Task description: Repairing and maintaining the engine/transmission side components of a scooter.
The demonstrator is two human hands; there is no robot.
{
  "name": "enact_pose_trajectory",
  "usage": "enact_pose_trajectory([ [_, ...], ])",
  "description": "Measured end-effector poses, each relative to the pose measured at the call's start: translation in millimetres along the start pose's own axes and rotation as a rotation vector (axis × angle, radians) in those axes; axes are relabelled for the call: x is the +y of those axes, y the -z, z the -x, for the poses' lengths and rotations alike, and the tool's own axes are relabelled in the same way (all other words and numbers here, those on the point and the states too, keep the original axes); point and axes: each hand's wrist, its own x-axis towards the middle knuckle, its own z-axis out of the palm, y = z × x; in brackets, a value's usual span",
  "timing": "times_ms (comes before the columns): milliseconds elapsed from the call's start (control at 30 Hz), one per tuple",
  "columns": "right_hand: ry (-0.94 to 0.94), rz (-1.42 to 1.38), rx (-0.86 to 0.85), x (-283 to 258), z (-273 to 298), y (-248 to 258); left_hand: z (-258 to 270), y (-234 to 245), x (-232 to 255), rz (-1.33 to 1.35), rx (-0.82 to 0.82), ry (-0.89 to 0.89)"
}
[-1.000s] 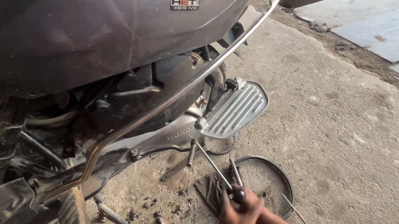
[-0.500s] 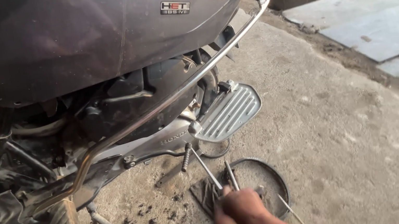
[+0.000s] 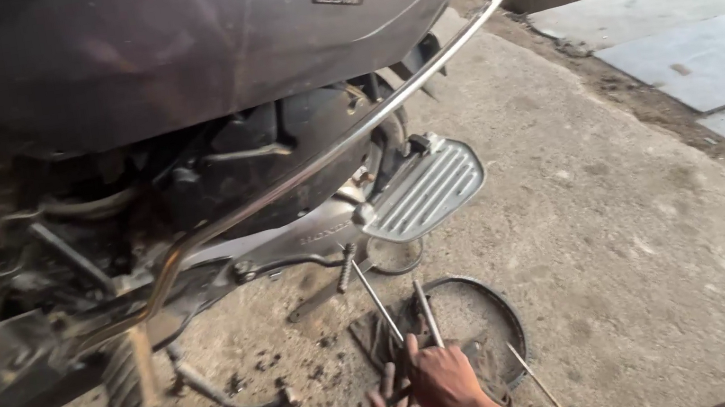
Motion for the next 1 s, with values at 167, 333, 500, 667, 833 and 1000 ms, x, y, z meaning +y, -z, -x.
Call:
enact_pose_trajectory([
  [167, 0.128, -0.487, 0.255, -32, 13, -44, 50, -22, 58, 0.276, -0.869, -0.343],
  [333, 0.371, -0.901, 0.477, -78, 10, -76, 56, -27, 98, -0.086, 0.094, -0.288],
  [500, 0.158, -1.445, 0.277, -104, 18, -31, 68, -74, 128, -0.67, 0.411, -0.193],
  [667, -0.002, -1.645, 0.15, -108, 24, 22, 73, -118, 143, -0.66, 0.383, -0.271],
  [833, 0.316, -2.496, -0.268, -85, -10, -38, 71, -123, 147, -0.836, 0.454, -0.157],
  [1000, -0.229, -2.306, -0.22, -100, 17, 12, 39, -51, 130, -1.257, 0.437, -0.28],
])
